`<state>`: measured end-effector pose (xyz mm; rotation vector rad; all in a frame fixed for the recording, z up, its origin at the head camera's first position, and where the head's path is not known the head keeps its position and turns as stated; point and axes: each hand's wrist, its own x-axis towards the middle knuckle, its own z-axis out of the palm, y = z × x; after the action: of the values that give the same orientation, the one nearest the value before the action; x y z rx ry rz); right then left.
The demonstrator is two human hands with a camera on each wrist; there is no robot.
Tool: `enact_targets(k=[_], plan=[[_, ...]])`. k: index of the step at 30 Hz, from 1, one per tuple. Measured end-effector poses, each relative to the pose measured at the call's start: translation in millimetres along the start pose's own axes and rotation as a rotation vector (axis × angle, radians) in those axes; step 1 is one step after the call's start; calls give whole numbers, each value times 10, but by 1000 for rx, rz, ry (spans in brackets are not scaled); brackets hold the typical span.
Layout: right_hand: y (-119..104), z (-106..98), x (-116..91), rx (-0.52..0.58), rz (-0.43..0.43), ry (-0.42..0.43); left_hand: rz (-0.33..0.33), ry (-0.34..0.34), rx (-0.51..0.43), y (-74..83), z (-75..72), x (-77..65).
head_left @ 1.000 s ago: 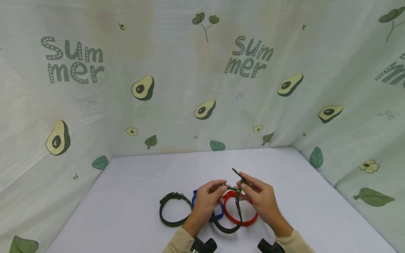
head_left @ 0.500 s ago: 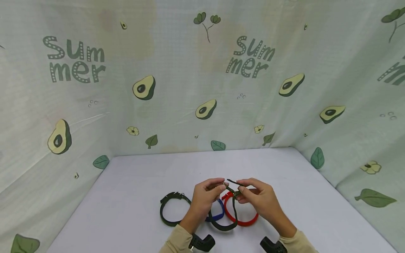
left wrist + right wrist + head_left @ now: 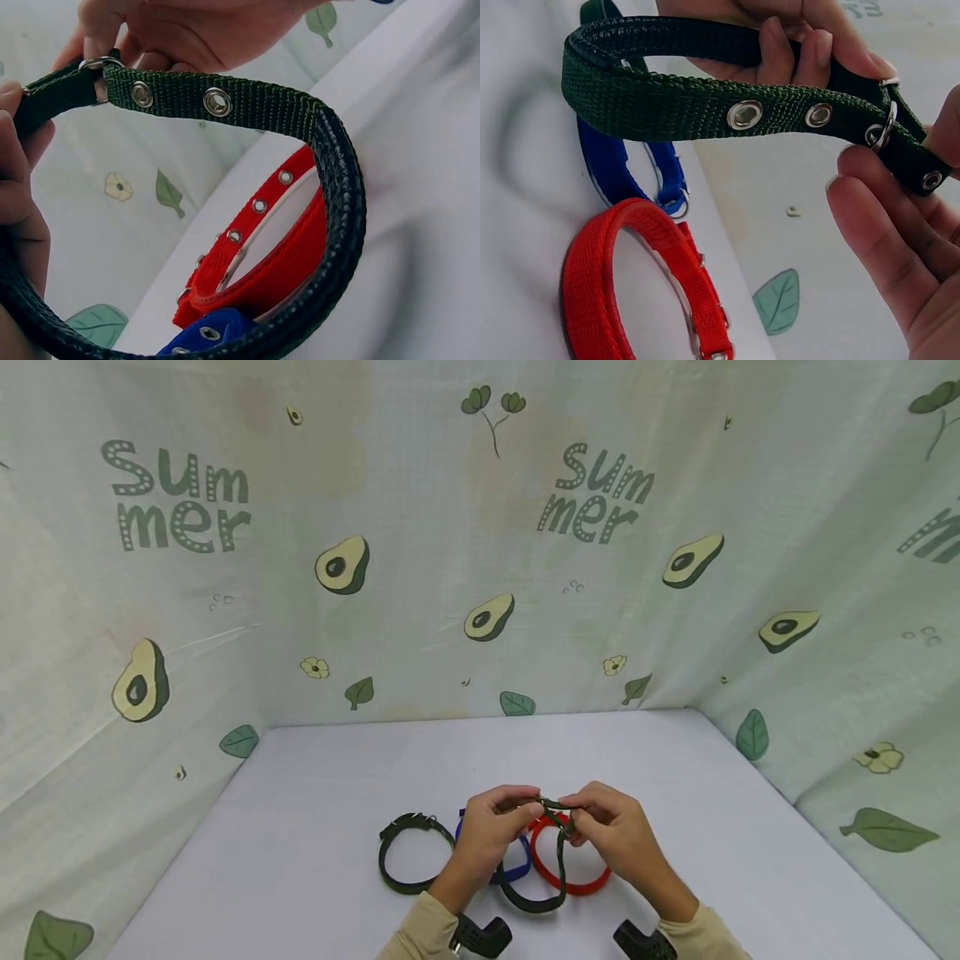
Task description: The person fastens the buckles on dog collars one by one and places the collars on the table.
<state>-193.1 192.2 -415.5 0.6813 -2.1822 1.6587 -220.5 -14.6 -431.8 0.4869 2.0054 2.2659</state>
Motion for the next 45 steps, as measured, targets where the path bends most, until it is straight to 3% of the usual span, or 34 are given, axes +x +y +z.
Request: enact_targets(k=[9,14,22,30,36,45], plan=[[36,42,-15,-28,6,-25,17,1,23,-9,18,-13],[47,109,-26,-50,14,-45,15,23,-52,-18,56,-11],[36,204,-78,-13,191,-16,36,4,-104,-1,143,-81],[51,220,-53,5,111,35,74,-29,-123,49,192,-81],[49,203,-35,68,152,24,69,-7,-132,57,182,-90],[61,156,-33,57,177,11,92,14,-124,30,170,-78]])
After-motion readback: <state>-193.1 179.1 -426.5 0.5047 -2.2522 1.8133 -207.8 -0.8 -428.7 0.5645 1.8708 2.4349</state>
